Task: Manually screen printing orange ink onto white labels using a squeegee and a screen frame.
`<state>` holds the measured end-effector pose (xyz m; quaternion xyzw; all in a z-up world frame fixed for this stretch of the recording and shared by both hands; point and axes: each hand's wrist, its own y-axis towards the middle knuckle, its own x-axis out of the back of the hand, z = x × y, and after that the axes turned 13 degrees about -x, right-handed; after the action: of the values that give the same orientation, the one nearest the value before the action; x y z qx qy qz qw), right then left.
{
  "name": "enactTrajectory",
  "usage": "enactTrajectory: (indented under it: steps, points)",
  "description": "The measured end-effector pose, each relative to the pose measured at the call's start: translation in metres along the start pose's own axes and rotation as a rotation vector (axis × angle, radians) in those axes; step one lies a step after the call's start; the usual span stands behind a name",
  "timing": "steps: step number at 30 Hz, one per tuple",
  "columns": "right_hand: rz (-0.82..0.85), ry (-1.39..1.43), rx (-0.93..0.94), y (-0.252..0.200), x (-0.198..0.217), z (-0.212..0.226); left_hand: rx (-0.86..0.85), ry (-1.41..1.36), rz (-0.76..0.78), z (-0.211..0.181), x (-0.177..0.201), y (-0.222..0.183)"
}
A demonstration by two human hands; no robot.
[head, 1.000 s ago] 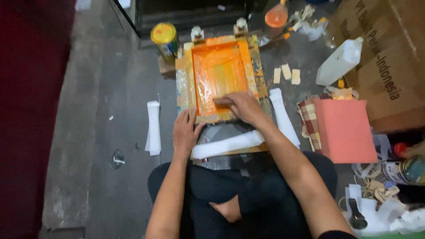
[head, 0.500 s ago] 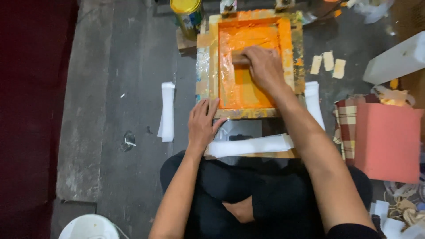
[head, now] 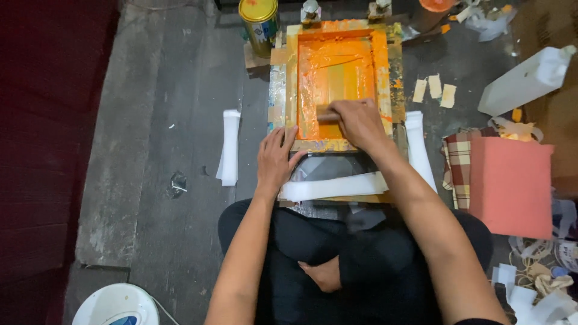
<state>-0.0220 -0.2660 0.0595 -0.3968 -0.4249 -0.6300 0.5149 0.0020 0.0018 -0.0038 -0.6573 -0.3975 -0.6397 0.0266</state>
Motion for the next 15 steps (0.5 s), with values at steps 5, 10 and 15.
enactTrajectory:
  steps: [5, 10, 15]
  points:
    - [0.082, -0.006, -0.049, -0.031, 0.017, 0.012, 0.011, 0.015, 0.025, -0.003, 0.003, -0.002]
    - [0.185, -0.008, -0.092, -0.046, 0.030, 0.016, 0.015, -0.002, 0.046, -0.010, 0.009, -0.003]
    - [0.294, 0.059, -0.171, -0.050, 0.033, 0.009, 0.037, 0.012, 0.085, -0.008, 0.003, -0.005]
